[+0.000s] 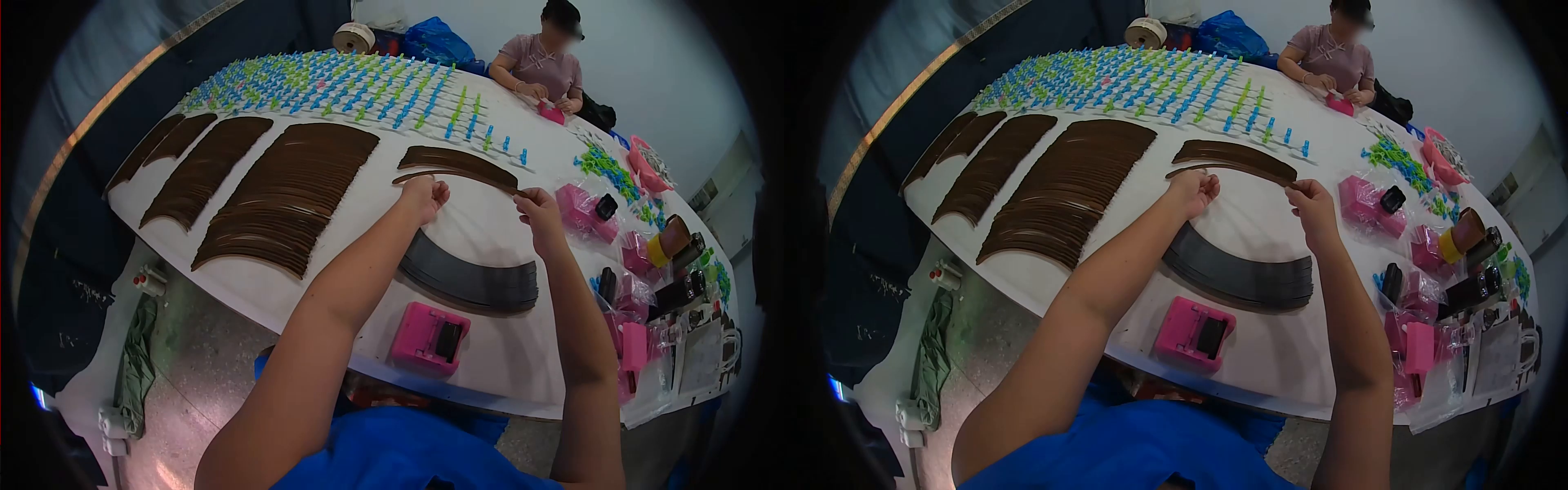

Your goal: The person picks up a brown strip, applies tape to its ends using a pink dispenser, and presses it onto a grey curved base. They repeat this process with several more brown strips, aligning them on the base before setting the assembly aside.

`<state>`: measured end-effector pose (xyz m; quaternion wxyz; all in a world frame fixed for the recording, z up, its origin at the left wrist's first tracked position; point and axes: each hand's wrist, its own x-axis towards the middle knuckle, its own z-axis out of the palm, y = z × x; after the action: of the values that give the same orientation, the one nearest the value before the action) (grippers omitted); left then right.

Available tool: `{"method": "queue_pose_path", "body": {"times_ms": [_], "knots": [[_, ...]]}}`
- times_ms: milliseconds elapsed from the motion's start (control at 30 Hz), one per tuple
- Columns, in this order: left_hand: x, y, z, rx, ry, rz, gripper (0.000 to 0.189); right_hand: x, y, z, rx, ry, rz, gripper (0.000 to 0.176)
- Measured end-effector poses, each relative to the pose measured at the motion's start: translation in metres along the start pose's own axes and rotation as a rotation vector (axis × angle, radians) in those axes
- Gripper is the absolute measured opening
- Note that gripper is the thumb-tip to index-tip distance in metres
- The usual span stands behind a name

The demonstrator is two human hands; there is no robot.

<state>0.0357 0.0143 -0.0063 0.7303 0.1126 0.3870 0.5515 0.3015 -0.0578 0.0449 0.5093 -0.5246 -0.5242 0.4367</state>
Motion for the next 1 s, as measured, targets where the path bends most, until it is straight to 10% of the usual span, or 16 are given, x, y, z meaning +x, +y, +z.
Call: {"method": "queue_pose_path", "body": {"times_ms": [133, 200, 300, 533, 1000], "knots": [[0.001, -0.008, 0.005, 0.274, 0.033, 0.052, 0.016, 0.025, 0.021, -0.008, -0.132, 0.002, 0.029, 0.016], [-0.022, -0.001, 0.006, 1.597, -0.164, 0.585, 0.022, 0.041, 0.042, -0.014, -0.183, 0.01, -0.01, 0.021], [-0.045, -0.012, 0.002, 1.91, -0.122, 0.821, 0.027, 0.055, 0.056, -0.019, -0.356, -0.012, 0.099, 0.029], [-0.039, -0.011, -0.009, 2.053, -0.131, 0.848, 0.028, 0.034, 0.065, -0.001, -0.94, 0.344, -0.058, 0.048], [-0.022, -0.013, 0.002, 2.102, -0.084, 0.811, 0.042, -0.004, 0.027, 0.03, -1.175, -0.055, 0.06, 0.074]]}}
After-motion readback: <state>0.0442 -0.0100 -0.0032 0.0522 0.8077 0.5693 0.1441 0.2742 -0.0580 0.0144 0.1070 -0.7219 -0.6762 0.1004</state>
